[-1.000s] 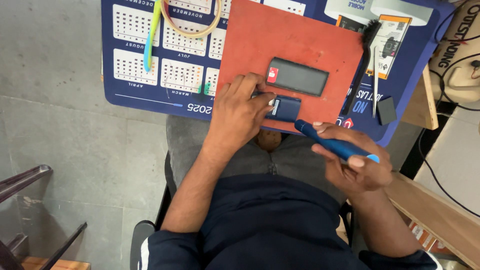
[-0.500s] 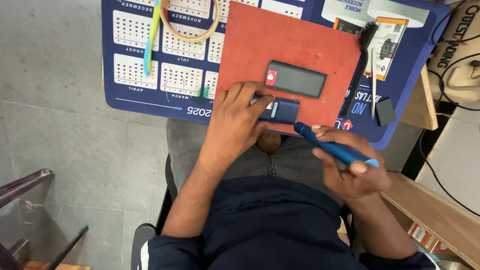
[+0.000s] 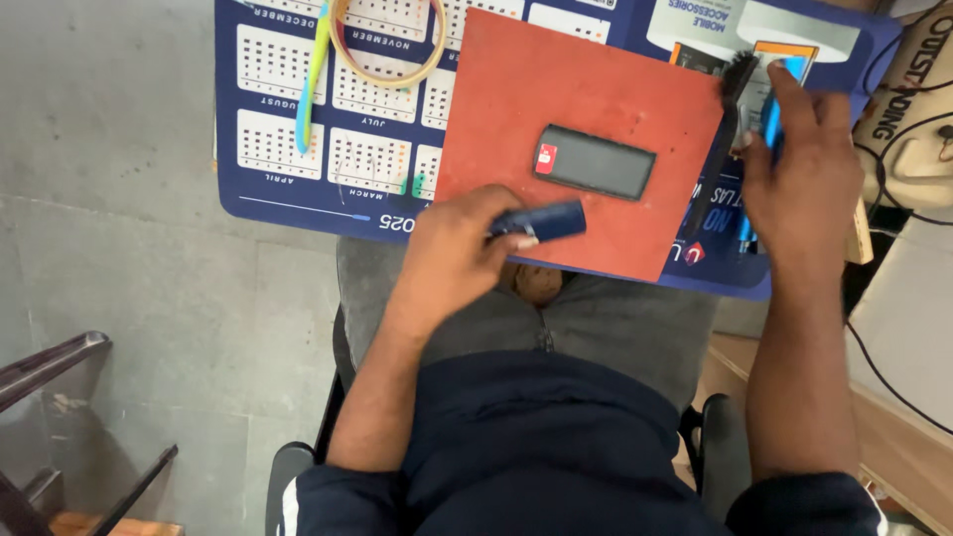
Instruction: The person disassembles a small electronic device, cleans its internal components with a cloth, and uses a blue pen-like tool to apply adhesive or sealant to the battery area. They then reassemble the device and connect a charging cable to test functionality.
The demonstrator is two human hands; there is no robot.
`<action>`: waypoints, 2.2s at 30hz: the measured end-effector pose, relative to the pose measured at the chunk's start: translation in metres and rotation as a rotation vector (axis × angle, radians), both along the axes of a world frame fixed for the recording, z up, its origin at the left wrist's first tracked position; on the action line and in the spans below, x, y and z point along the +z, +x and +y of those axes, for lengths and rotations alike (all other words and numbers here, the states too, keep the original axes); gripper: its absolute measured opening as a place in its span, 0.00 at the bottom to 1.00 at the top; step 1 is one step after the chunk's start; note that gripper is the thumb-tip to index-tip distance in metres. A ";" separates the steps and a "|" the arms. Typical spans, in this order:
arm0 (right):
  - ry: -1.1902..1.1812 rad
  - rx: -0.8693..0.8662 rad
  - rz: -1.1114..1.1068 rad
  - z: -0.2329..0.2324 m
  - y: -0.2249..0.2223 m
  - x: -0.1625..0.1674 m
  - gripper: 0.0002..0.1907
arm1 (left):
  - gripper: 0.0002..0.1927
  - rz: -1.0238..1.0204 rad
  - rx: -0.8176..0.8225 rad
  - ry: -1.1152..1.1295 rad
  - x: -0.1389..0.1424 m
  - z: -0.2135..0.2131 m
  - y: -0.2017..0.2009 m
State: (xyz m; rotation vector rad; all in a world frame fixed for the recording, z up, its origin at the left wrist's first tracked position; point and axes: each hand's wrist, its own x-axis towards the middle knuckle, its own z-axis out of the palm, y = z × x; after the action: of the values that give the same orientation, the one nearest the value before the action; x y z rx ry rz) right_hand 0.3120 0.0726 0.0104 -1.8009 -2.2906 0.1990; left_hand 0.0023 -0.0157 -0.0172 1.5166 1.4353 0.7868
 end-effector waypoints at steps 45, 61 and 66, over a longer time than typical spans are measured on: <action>0.060 0.433 0.386 -0.031 -0.134 -0.001 0.14 | 0.35 -1.565 0.078 -0.243 -0.087 0.007 0.016; 0.229 0.628 -0.063 -0.039 -0.116 -0.016 0.24 | 0.39 -1.575 -0.005 -0.253 -0.080 0.011 0.015; 0.170 0.558 -0.076 -0.051 -0.120 -0.018 0.27 | 0.40 -1.440 0.001 -0.207 -0.078 0.010 0.017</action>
State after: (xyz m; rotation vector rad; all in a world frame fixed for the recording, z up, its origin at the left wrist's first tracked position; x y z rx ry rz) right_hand 0.1924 0.0213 -0.0076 -1.0746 -2.7182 0.0197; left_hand 0.0191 -0.0061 -0.0947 0.4471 0.3746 1.2682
